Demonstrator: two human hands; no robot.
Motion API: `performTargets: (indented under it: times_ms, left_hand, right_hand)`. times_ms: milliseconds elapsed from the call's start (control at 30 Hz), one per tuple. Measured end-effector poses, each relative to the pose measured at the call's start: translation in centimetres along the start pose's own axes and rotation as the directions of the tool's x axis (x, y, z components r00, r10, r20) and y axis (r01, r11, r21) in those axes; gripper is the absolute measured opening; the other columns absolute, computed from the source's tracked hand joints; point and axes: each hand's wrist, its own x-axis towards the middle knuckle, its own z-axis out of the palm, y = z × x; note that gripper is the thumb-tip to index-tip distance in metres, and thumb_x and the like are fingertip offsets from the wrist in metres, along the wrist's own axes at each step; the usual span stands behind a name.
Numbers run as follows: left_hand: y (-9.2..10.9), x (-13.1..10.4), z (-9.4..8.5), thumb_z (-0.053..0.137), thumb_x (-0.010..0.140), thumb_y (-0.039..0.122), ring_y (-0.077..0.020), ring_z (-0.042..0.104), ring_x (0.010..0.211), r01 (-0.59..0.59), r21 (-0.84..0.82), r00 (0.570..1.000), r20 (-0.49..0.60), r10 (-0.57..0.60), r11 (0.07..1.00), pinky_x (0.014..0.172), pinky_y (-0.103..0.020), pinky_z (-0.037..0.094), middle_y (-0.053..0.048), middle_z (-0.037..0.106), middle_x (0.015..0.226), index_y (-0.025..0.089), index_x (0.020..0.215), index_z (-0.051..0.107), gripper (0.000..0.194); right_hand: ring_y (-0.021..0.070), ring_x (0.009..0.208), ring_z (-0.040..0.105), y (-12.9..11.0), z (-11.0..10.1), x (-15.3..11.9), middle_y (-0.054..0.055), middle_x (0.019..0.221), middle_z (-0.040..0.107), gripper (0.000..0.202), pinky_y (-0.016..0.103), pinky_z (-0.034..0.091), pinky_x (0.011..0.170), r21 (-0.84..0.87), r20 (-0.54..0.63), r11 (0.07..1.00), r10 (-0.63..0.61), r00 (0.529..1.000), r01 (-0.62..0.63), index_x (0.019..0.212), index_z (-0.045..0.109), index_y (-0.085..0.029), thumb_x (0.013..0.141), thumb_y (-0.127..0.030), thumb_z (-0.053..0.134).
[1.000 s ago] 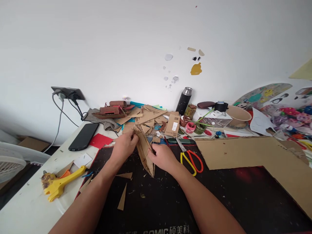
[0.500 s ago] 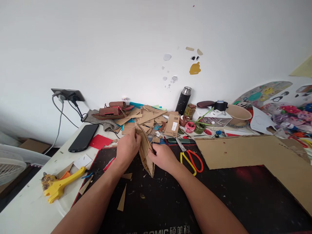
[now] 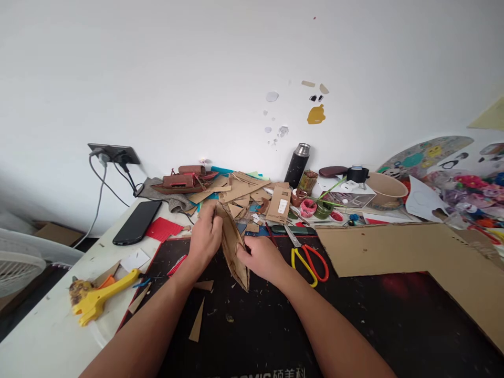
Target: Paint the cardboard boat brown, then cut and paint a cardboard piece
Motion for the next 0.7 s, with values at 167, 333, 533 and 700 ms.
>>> performTargets:
  times_ms: [167,333,533,700]
  left_hand:
    - [-0.5,0.7,-0.6,0.043,0.102,0.051,-0.0283,0.065,0.093,0.024,-0.216,0.999,-0.033,-0.032,0.976,0.086,-0.038,0.048,-0.008,0.073,0.095,0.022,0.095,0.068,0.039]
    - [-1.1,1.0,-0.5,0.055,0.098,0.055,-0.025,0.059,0.077,0.093,-0.285,0.994,-0.029,-0.106,0.954,0.073,-0.034,0.045,-0.003,0.065,0.074,0.022,0.077,0.066,0.041]
    - [-0.8,0.0,0.9,0.071,0.089,0.065,-0.0293,0.07,0.091,0.296,-0.687,0.955,0.206,-0.212,0.664,0.083,-0.037,0.055,-0.009,0.078,0.093,0.02,0.109,0.078,0.05]
    - [0.0,-1.0,1.8,0.084,0.077,0.05,-0.0274,0.071,0.092,0.385,-0.73,0.921,0.342,-0.187,0.565,0.084,-0.035,0.055,-0.006,0.078,0.098,0.021,0.103,0.075,0.039]
  right_hand:
    - [0.0107,0.053,0.032,-0.2,0.1,-0.2,-0.005,0.058,0.041,0.042,0.032,0.015,0.058,-0.003,0.017,1.0,0.001,1.0,-0.001,0.066,0.04,-0.021,0.1,-0.031,0.063]
    - [0.0106,0.053,0.032,-0.1,0.3,-0.2,-0.005,0.056,0.042,0.043,0.032,0.016,0.058,0.085,0.024,0.996,-0.019,1.0,0.017,0.065,0.038,-0.021,0.099,-0.03,0.061]
    - [0.0124,0.057,0.041,0.9,0.5,0.2,-0.005,0.06,0.048,0.037,0.028,0.023,0.057,0.273,-0.037,0.962,0.022,0.999,-0.011,0.067,0.045,-0.021,0.1,-0.034,0.057]
    - [0.0148,0.06,0.049,1.6,0.8,0.7,-0.003,0.062,0.055,0.031,0.027,0.031,0.058,0.365,-0.078,0.929,0.086,0.993,-0.052,0.072,0.058,-0.02,0.099,-0.035,0.058]
